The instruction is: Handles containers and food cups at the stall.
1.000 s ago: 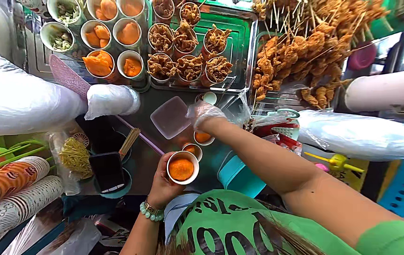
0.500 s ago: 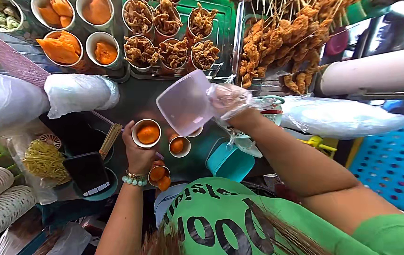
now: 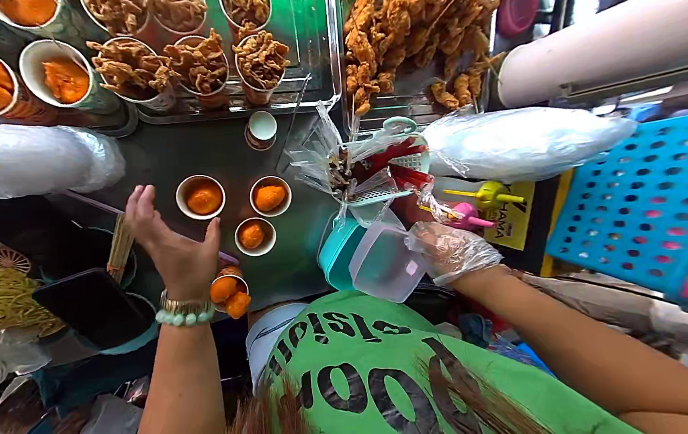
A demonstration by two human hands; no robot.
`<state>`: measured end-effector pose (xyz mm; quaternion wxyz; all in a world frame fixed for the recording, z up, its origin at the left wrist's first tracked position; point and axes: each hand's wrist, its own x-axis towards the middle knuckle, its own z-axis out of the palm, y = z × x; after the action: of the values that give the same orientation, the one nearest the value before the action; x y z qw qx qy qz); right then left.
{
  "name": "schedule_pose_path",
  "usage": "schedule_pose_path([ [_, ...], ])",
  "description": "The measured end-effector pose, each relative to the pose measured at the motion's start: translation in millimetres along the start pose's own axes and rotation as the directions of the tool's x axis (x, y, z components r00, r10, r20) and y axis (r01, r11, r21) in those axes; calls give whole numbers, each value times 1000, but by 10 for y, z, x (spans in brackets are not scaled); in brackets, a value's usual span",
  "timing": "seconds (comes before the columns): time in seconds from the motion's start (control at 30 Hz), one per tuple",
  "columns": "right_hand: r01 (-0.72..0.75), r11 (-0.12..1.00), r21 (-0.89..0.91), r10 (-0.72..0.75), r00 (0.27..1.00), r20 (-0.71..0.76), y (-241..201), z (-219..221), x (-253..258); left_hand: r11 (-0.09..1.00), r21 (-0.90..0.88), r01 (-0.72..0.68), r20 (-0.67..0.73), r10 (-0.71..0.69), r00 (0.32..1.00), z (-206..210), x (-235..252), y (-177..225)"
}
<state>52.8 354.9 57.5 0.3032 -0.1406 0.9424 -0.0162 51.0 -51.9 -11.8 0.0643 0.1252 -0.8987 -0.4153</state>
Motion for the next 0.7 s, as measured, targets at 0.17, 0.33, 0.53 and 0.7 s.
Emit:
schedule_pose_path([
  [0.17,55,991,124,-52,998,-27,6,283,13,961,-181,-208,136,234,963,308,-861,575],
  [0.33,56,987,152,-59,998,14,-26,336,-96,995,39,89,753,-87,652,917,-1116,849],
  [0.53,26,983,180,-40,997,72,-31,351,-76,969,230,93,863,-247,441,1283,-974,953],
  [0.7,64,973,220,-37,992,-122,-87,513,-33,966,229,123,857,-260,444,1283,-994,1014],
])
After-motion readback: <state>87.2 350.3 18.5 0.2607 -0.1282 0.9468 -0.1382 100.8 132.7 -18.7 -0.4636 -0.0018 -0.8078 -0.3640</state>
